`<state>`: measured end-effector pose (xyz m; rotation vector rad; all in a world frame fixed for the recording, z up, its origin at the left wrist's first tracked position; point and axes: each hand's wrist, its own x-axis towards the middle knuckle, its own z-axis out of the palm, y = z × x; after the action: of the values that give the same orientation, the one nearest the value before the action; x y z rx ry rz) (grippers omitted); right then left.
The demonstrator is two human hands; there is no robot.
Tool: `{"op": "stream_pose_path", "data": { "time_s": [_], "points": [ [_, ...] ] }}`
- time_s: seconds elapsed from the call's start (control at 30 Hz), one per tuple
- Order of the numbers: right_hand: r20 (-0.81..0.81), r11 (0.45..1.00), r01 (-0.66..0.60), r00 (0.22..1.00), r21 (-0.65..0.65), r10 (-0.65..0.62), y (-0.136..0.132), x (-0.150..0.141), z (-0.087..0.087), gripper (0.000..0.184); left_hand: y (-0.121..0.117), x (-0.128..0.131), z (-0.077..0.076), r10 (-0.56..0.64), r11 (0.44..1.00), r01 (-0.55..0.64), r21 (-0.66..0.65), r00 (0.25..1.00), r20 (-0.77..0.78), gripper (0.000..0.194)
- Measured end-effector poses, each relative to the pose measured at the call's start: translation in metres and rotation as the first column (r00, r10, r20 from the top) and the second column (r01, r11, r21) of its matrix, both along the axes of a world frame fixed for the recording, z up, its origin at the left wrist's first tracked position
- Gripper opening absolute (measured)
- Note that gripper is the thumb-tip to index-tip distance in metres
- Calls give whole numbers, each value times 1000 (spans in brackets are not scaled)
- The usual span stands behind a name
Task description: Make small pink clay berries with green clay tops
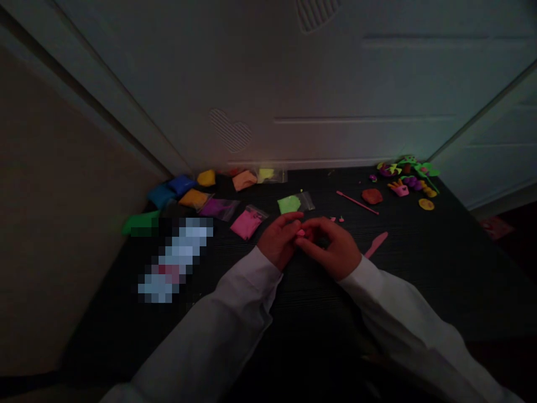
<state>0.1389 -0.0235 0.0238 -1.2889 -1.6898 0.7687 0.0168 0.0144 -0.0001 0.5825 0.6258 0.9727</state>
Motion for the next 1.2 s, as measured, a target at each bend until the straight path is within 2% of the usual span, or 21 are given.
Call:
{"op": "stream_pose_path", "data": {
  "time_s": [0.2,0.27,0.3,0.37,0.43,0.5,0.53,0.6,0.67,0.77,0.9,1.03,1.1,1.2],
  "points": [
    [80,999,28,996,45,-31,2,5,5,12,5,-2,1,22,999,-19,47,998,-67,28],
    [146,997,34,988,65,-43,5,9,6,12,9,-6,2,78,990,-57,128,983,-169,24],
    [201,997,30,979,70,-44,7,11,6,13,11,-10,3,152,973,-102,208,959,-239,22],
    [346,998,18,938,65,-40,9,14,3,15,15,-17,2,325,895,-132,427,848,-419,20],
    [484,998,26,873,58,-51,10,15,-1,16,18,-23,0,537,741,-90,665,673,-508,20],
    [577,998,30,815,63,-61,9,13,-6,18,21,-26,-3,673,566,129,814,498,-547,21],
    [605,998,25,794,64,-59,8,12,-8,18,23,-26,-5,720,505,242,829,412,-559,23],
    [636,998,12,770,60,-48,7,11,-12,18,27,-24,-7,772,450,408,794,269,-576,30],
    [648,998,11,760,56,-44,6,10,-14,18,32,-21,-8,788,448,498,743,172,-591,34],
    [652,999,10,758,48,-39,7,13,-13,20,37,-16,-10,790,459,551,697,105,-604,38],
    [580,998,55,812,39,-67,11,21,-4,23,41,-14,-14,799,456,575,679,71,-597,36],
    [367,982,173,911,77,-189,17,32,3,18,44,-16,-18,801,458,592,663,48,-596,36],
    [269,960,263,922,97,-279,20,38,3,17,46,-17,-20,798,466,589,661,43,-601,32],
    [208,931,350,907,107,-365,23,42,-1,18,48,-18,-21,792,483,576,660,34,-609,28]
  ]
}}
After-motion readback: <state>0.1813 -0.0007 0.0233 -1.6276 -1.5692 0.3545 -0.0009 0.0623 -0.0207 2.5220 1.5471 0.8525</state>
